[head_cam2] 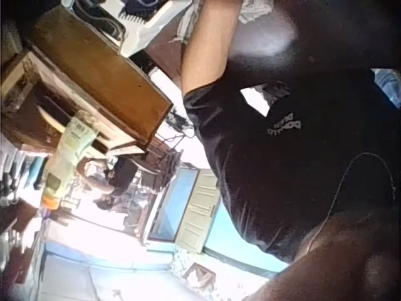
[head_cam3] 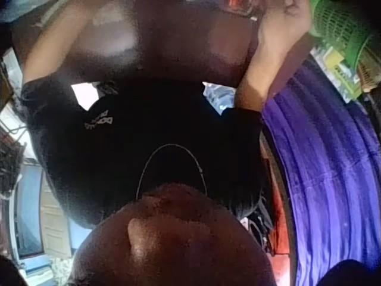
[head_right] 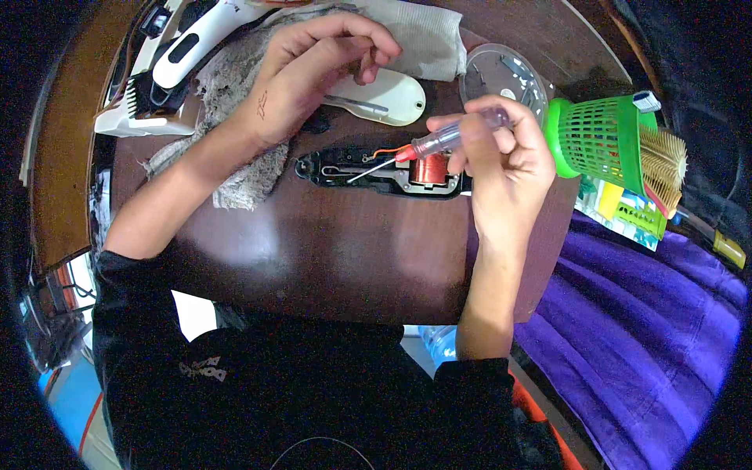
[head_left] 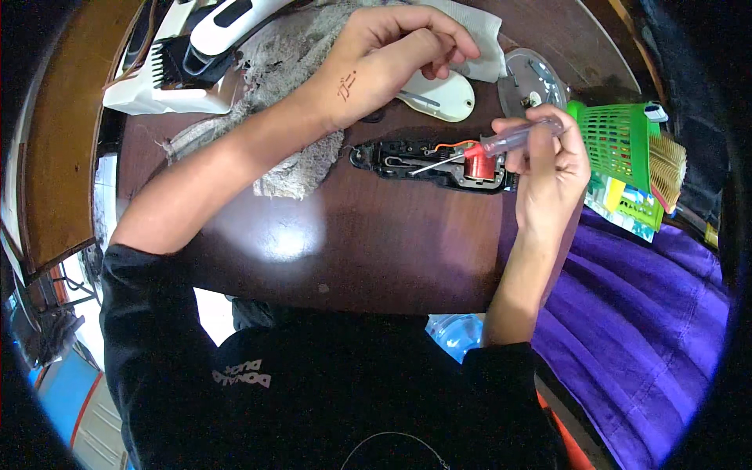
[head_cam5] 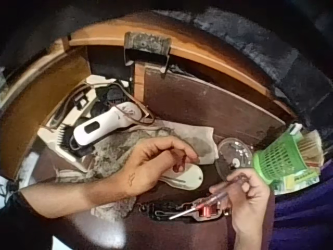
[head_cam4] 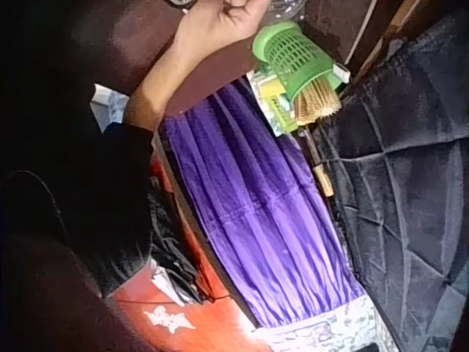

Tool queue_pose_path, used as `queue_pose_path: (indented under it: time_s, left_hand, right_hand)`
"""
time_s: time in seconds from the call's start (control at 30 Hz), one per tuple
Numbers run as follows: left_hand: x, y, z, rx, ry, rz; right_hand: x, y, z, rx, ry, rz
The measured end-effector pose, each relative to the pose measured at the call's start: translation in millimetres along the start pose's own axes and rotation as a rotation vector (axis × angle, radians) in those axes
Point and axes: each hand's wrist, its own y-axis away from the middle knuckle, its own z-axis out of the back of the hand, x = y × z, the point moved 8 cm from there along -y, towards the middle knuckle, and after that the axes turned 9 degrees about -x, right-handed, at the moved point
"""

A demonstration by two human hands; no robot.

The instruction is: The person disassembles a hair clipper, removes the motor, and cleans it with a rag. They then reassemble the clipper, using a screwdriver to secure the motor and casing. The task involves handling the clipper, motor, screwdriver, and cleaning cloth.

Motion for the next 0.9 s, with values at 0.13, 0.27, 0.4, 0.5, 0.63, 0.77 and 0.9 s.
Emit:
queue_pose_path:
  time_s: [0.13,0.27,0.4,0.5,0.63,0.77,0.9]
  left_hand:
    - [-4,3,2,-0.029,-0.073,-0.032]
    - [-3,4,3,-0.024,-0.008,-0.003]
    - [-5,4,3,0.000,-0.014,-0.018]
    - [-3,4,3,0.003,-0.010,-0.027]
    - [-5,4,2,-0.005,-0.023,-0.011]
    - [-3,6,3,-0.009,-0.033,0.018]
    - [-3,6,2,-0.011,-0.031,0.010]
  right_hand:
    - [-7,-1,5,0.019,-0.128,-0.062]
    - [-10,-1,5,-0.005,0.030,-0.058]
    - [-11,-4,8,0.011,-0.058,-0.075]
    - [-13,-5,10,-0.039,-0.130,-0.081]
    - [-10,-5,8,-0.053,-0.062,-0.059]
    - [-12,-5,8,-0.083,-0.177,-0.123]
    - [-12,-8,13,-0.075,-0.130,-0.119]
